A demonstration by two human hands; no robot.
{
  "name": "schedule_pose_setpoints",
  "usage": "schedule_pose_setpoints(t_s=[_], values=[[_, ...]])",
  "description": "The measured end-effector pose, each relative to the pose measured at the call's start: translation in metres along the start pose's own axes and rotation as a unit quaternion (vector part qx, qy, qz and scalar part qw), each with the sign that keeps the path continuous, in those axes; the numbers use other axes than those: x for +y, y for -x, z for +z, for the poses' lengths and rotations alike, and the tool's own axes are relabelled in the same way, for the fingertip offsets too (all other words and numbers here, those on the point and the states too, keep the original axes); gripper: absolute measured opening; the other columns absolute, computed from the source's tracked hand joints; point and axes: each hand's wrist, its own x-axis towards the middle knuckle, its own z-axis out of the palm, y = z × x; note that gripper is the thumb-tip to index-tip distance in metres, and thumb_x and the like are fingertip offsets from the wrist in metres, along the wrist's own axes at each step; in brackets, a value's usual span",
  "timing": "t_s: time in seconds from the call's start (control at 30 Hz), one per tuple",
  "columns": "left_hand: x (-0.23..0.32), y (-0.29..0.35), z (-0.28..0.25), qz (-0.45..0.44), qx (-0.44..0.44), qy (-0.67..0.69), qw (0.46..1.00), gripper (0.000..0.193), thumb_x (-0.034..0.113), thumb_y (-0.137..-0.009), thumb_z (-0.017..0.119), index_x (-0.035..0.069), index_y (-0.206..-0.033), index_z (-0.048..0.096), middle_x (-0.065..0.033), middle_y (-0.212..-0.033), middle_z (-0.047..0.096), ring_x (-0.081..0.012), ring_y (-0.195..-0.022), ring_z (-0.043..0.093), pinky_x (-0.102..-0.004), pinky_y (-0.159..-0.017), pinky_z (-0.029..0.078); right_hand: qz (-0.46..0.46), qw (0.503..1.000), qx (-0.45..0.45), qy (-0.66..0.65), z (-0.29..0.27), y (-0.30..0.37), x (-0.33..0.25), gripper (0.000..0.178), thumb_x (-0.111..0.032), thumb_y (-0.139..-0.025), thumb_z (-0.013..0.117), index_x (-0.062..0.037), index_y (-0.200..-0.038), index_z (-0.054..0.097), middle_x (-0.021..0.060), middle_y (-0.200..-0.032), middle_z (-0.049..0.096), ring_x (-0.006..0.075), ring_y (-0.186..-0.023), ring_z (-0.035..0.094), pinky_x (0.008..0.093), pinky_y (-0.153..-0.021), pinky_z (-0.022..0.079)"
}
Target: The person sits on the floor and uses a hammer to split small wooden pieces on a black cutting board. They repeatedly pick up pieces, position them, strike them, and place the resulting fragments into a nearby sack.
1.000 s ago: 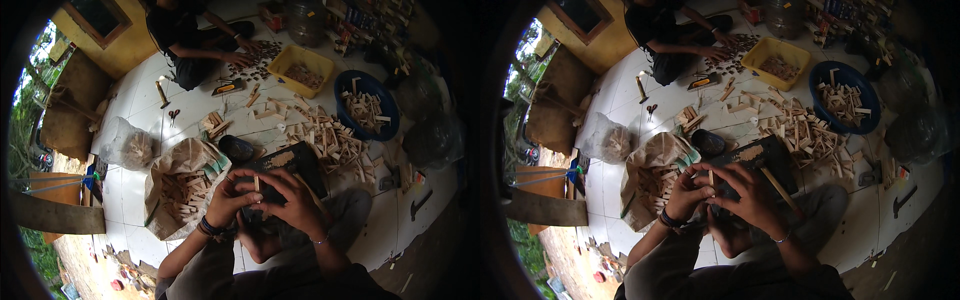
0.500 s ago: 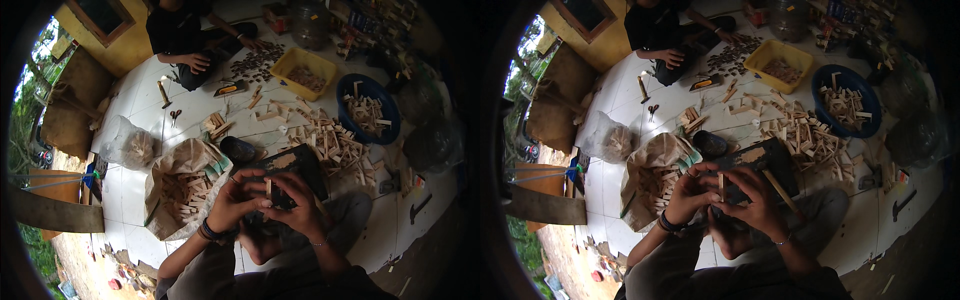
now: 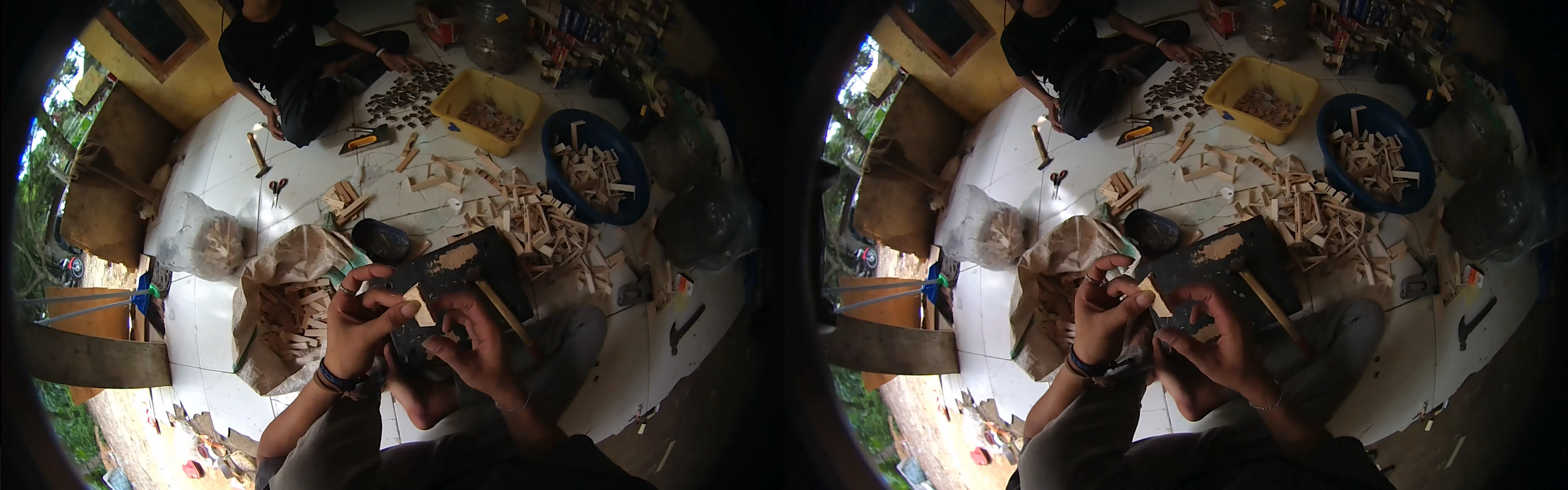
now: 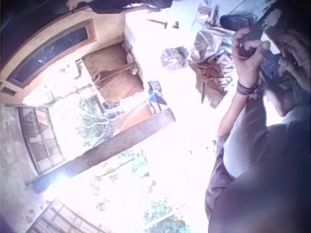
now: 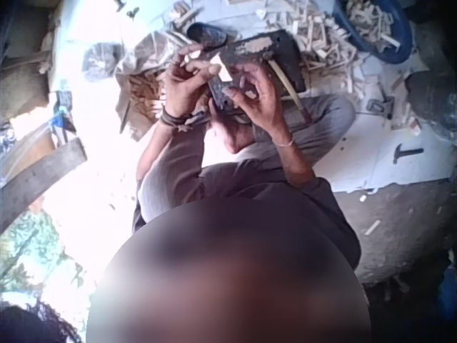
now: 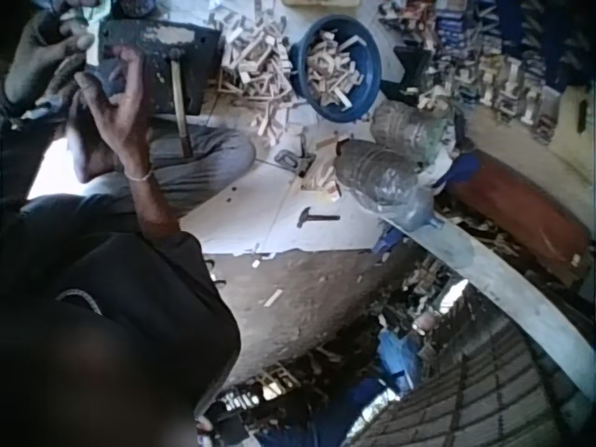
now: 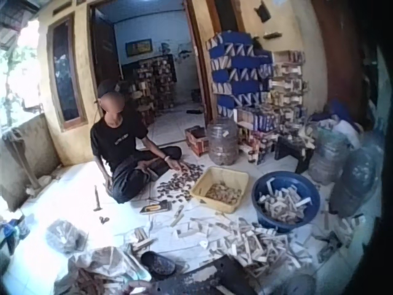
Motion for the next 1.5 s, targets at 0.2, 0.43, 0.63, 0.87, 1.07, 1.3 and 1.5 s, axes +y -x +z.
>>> schedule_pose_setpoints(t_s=[0.2,0.43,0.63,0.87,1.07,1.3,1.5], values=[[-0.002,0.005,0.000,0.079,-0.051,-0.079,0.993,0.049,-0.008,-0.087,0.079,-0.004,-0.129,0.055,-0.0124,-0.105,0.076,-0.0149,-0.101,0.072,-0.0305,-0.096,0.055,0.049,0.999,-0.019,-0.005,0.002,0.003,0.011,0.025,-0.017,-0.103,0.069,-0.0017,-0.122,0.064,0.0064,-0.116,0.068,0.0139,-0.109,0.065,0.0286,-0.089,0.051],[0.003,0.005,-0.003,-0.018,-0.132,-0.017,0.991,0.058,-0.007,-0.090,0.077,-0.003,-0.142,0.051,-0.0133,-0.117,0.074,-0.0165,-0.105,0.070,-0.0311,-0.097,0.055,0.109,0.979,-0.104,-0.138,-0.011,0.010,0.020,0.024,-0.015,-0.108,0.062,-0.0025,-0.128,0.063,0.0025,-0.115,0.067,0.0079,-0.104,0.061,0.0273,-0.088,0.051],[-0.005,0.001,-0.010,-0.035,-0.169,-0.033,0.984,0.061,-0.003,-0.092,0.077,0.000,-0.145,0.048,-0.0102,-0.117,0.075,-0.0132,-0.110,0.068,-0.0291,-0.100,0.054,0.153,0.976,-0.074,-0.135,-0.012,0.020,0.028,0.031,-0.014,-0.105,0.065,-0.0031,-0.134,0.059,0.0038,-0.120,0.066,0.0076,-0.100,0.060,0.0272,-0.087,0.051],[-0.037,-0.012,-0.016,-0.072,-0.195,-0.038,0.977,0.056,0.003,-0.093,0.078,0.001,-0.142,0.051,-0.0083,-0.115,0.076,-0.0118,-0.112,0.068,-0.0298,-0.101,0.053,0.100,0.980,-0.015,0.174,-0.012,0.020,0.027,0.035,-0.013,-0.098,0.075,-0.0011,-0.128,0.062,0.0070,-0.115,0.070,0.0129,-0.101,0.064,0.0298,-0.085,0.053],[-0.069,-0.025,-0.074,0.022,-0.133,-0.183,0.974,0.050,0.016,-0.094,0.080,0.001,-0.137,0.058,-0.0087,-0.117,0.075,-0.0140,-0.116,0.067,-0.0320,-0.104,0.052,0.115,0.863,-0.140,0.472,-0.030,0.008,0.052,0.028,-0.021,-0.104,0.065,-0.0004,-0.122,0.060,0.0182,-0.113,0.070,0.0353,-0.107,0.068,0.0425,-0.088,0.053],[-0.115,-0.008,-0.241,0.103,0.136,-0.575,0.800,0.029,0.011,-0.091,0.069,0.007,-0.120,0.070,-0.0162,-0.105,0.075,-0.0364,-0.094,0.073,-0.0431,-0.081,0.059,0.019,0.817,-0.118,0.565,-0.066,0.004,0.073,0.024,-0.010,-0.103,0.061,-0.0013,-0.125,0.057,0.0201,-0.120,0.059,0.0427,-0.110,0.063,0.0482,-0.086,0.052],[-0.163,0.005,-0.272,0.147,-0.012,-0.726,0.672,0.037,0.010,-0.092,0.057,0.011,-0.127,0.068,-0.0178,-0.117,0.070,-0.0416,-0.100,0.069,-0.0483,-0.089,0.056,0.007,0.817,-0.104,0.567,-0.067,0.000,0.074,0.023,-0.007,-0.102,0.062,0.0010,-0.123,0.060,0.0203,-0.119,0.059,0.0428,-0.109,0.064,0.0485,-0.087,0.051]])
